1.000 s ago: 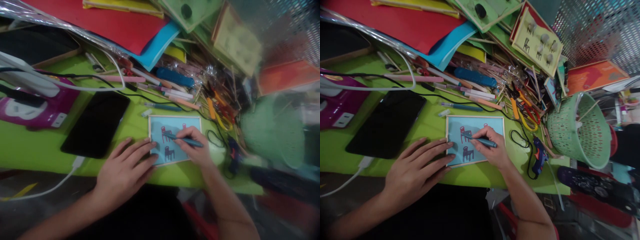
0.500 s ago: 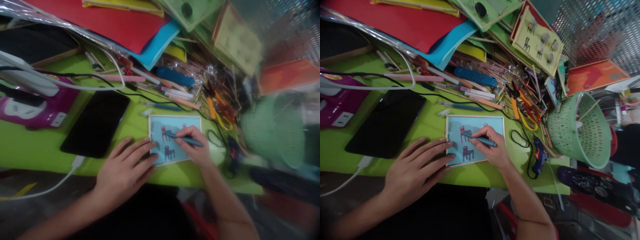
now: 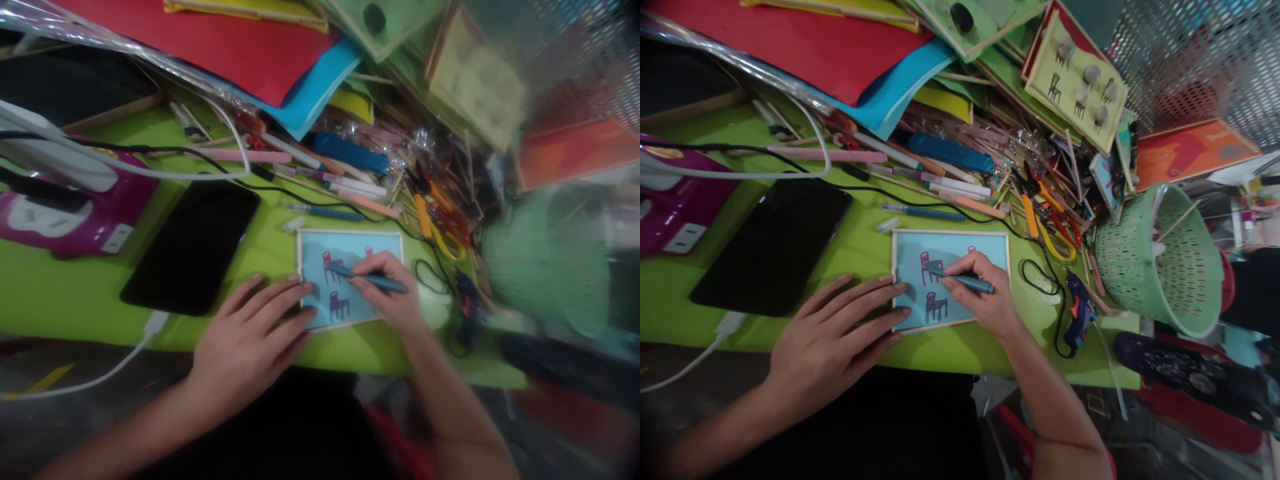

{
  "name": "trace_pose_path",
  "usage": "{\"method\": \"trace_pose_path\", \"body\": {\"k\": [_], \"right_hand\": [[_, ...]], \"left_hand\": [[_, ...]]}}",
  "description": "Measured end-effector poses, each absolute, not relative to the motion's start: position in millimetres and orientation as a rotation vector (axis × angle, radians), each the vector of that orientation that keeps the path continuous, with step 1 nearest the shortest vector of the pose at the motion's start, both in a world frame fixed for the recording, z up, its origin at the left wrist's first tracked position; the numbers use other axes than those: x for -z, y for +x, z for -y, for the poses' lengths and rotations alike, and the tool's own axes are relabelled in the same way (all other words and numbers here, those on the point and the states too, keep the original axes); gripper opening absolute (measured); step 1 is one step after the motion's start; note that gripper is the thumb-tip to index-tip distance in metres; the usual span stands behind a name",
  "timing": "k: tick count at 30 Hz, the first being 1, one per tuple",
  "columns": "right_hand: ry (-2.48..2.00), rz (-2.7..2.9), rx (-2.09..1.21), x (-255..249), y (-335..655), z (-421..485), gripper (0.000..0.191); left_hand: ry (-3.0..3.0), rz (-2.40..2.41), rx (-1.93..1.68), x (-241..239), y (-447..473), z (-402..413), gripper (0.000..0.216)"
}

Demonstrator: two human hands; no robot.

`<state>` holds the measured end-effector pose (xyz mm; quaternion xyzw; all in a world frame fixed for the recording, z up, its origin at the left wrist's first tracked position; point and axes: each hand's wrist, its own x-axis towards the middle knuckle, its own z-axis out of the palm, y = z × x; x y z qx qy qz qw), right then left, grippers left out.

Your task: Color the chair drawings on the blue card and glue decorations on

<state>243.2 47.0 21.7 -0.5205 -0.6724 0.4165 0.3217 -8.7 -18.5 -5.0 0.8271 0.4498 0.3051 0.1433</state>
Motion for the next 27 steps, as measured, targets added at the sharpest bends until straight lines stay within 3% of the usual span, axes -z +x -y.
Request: {"method": "trace_pose_path", "body": {"k": [27], "right_hand": [[-1.345, 1.754, -1.124, -21.6, 243.2, -47.8, 0.009]], "left_hand": [[2.386, -1.294, -0.905, 6.4, -7.9, 17.7, 0.018]]}}
